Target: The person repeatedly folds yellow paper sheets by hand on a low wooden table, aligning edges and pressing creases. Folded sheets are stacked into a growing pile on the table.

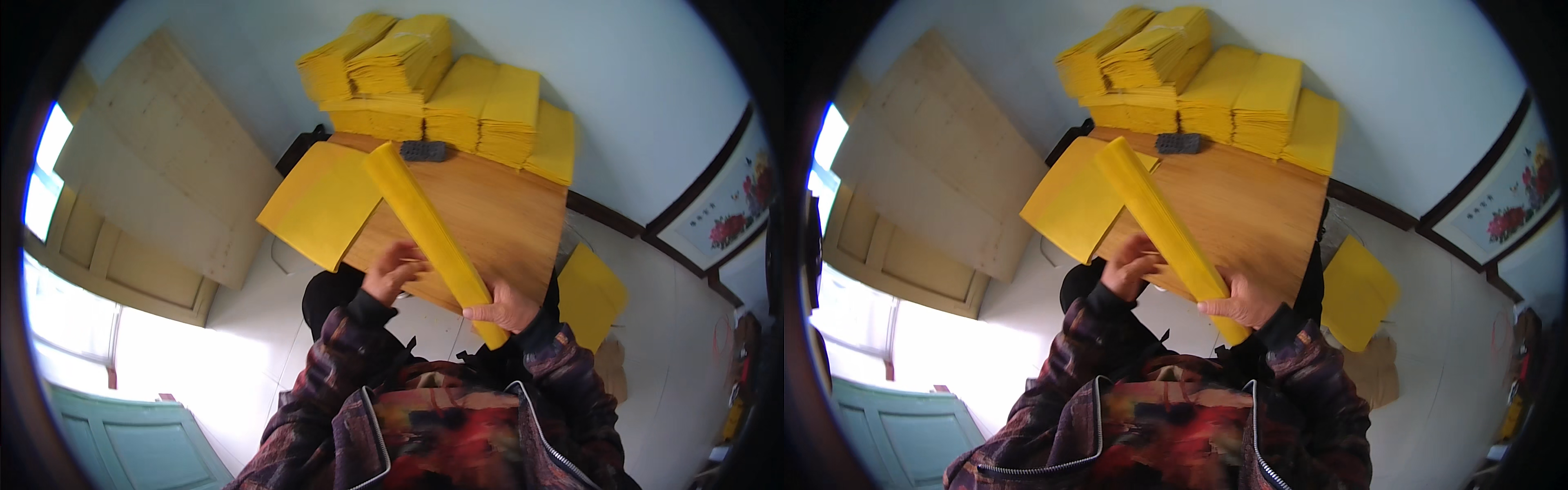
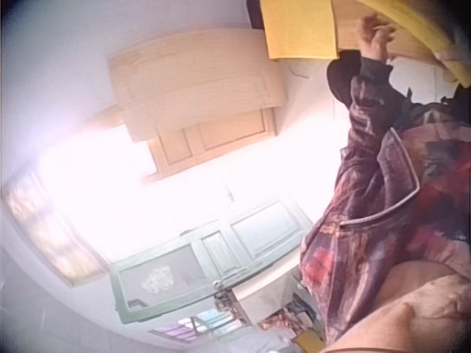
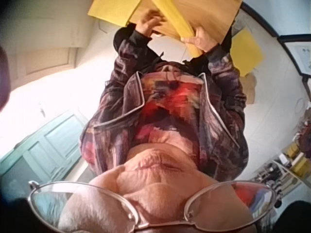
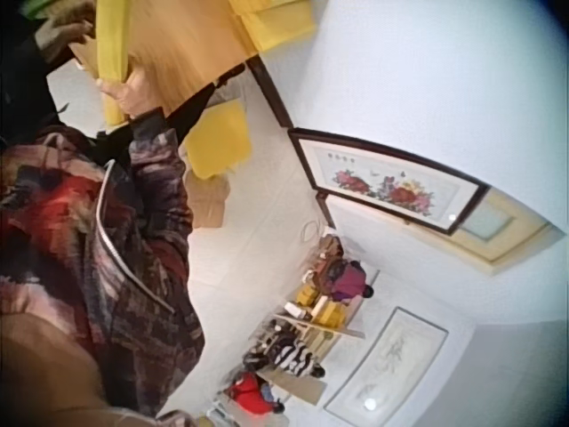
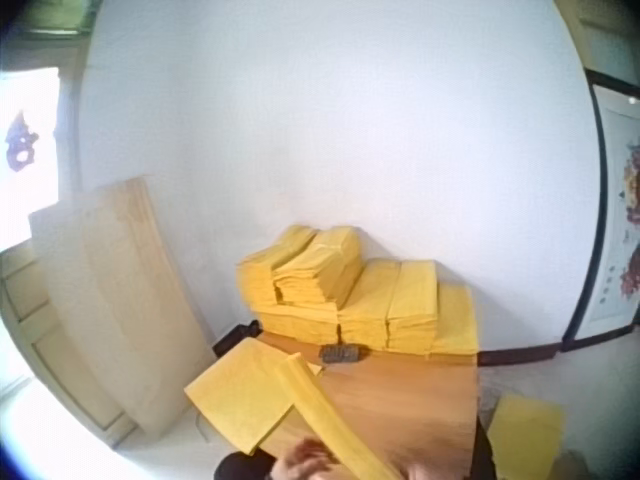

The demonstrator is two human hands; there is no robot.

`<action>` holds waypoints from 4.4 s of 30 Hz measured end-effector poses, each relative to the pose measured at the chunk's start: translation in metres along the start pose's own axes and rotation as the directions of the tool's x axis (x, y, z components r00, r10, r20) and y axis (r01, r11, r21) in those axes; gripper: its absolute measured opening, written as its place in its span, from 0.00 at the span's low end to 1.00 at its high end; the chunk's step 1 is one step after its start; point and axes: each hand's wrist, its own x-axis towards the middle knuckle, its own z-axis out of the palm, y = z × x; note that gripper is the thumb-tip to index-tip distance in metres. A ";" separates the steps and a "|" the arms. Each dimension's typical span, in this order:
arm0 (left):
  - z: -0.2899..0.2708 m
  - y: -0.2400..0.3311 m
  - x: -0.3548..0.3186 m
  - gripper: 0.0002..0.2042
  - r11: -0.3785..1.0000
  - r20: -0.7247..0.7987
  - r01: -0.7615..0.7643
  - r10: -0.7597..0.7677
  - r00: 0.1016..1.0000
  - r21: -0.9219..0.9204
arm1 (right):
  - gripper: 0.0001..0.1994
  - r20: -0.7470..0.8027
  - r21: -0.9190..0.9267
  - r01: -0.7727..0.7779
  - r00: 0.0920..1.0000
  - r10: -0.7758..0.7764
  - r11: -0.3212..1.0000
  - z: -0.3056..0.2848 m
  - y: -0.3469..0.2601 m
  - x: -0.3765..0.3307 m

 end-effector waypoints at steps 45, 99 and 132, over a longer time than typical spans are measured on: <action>0.064 0.051 0.029 0.34 0.860 0.334 -0.507 0.463 0.821 0.054 | 0.22 -0.190 -0.334 0.470 0.816 -0.546 0.817 -0.002 -0.022 0.058; 0.083 0.032 -0.005 0.14 0.870 0.153 -0.457 0.484 0.862 -0.184 | 0.16 -0.113 -0.455 0.189 0.957 -0.267 0.870 0.012 0.020 0.024; 0.094 0.014 0.017 0.08 0.897 -0.049 -0.441 0.440 0.897 -0.016 | 0.18 -0.289 -0.574 0.079 0.912 -0.292 0.815 0.006 0.030 0.037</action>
